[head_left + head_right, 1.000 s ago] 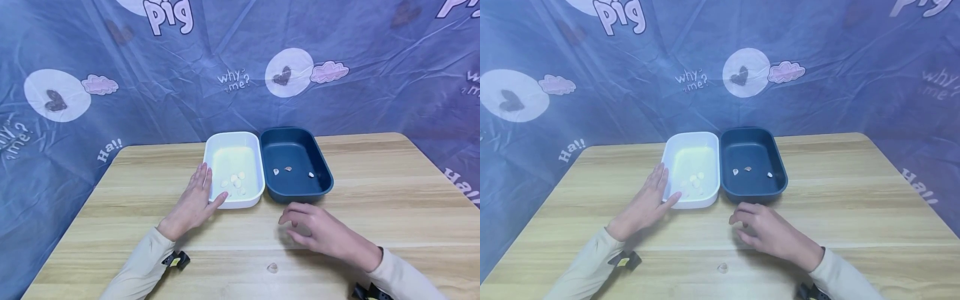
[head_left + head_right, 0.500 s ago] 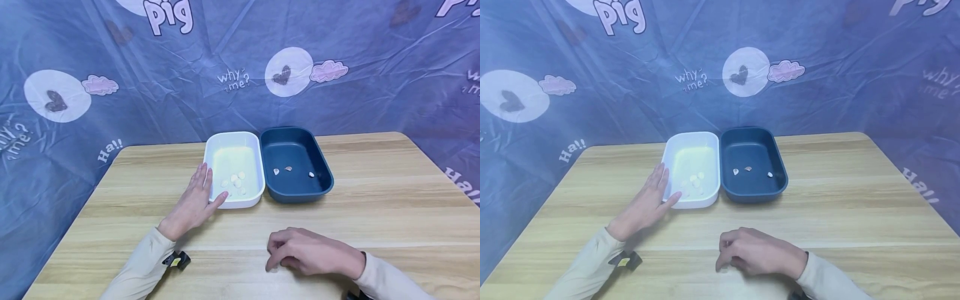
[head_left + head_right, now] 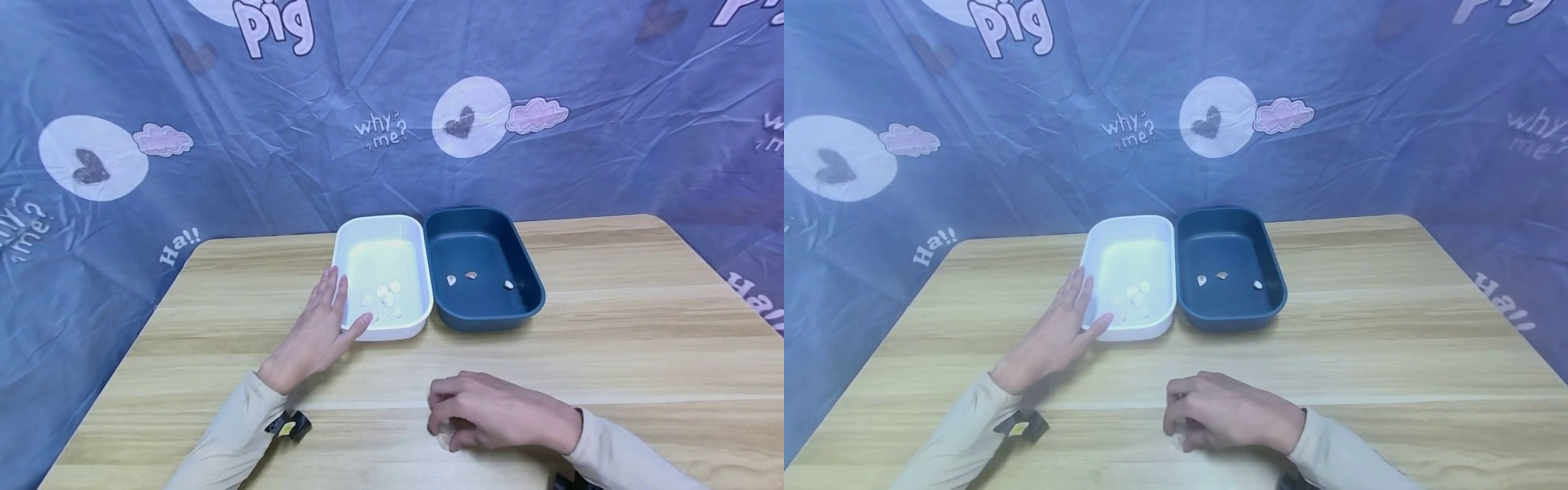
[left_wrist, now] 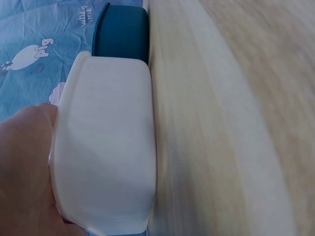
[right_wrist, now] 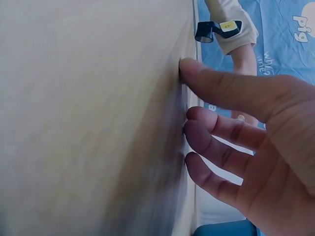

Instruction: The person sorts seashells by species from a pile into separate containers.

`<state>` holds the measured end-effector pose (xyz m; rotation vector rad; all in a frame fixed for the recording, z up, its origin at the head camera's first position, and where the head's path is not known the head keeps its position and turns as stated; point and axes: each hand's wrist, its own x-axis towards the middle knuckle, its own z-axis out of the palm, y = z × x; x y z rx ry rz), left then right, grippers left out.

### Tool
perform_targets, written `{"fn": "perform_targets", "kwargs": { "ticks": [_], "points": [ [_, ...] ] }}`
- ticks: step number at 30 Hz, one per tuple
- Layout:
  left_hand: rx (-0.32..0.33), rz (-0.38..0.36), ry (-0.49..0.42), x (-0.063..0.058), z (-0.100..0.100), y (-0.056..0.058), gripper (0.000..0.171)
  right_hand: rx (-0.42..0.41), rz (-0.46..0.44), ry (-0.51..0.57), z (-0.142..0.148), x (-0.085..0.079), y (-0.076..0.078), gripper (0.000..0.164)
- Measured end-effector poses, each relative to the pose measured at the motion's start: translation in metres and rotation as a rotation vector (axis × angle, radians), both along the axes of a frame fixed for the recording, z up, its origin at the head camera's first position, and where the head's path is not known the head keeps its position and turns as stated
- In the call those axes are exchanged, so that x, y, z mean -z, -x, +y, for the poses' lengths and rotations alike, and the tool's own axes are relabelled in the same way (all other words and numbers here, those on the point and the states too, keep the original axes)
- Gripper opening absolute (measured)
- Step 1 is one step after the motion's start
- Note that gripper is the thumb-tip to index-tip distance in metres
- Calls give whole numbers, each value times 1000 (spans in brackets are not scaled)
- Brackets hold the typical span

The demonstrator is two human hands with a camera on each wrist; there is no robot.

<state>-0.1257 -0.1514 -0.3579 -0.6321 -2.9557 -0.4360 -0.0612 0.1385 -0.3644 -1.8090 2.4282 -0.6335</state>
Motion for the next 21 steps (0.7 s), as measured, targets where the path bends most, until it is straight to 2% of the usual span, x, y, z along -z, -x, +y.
{"fn": "perform_targets", "kwargs": {
  "ticks": [4, 8, 14, 21],
  "points": [
    [-1, 0, -3, -1, 0, 0, 87, 41, -23, -23, 1, 0, -2, 14],
    [-7, -11, -7, -2, 1, 0, 87, 73, -47, 2, 2, 2, -3, 14],
    [-18, -22, -4, -1, 2, 0, 89, 97, -32, 56, 5, 1, 0, 14],
    [-14, -35, -16, -3, 1, 0, 87, 164, 24, 69, 11, -12, 4, 13]
  ]
}}
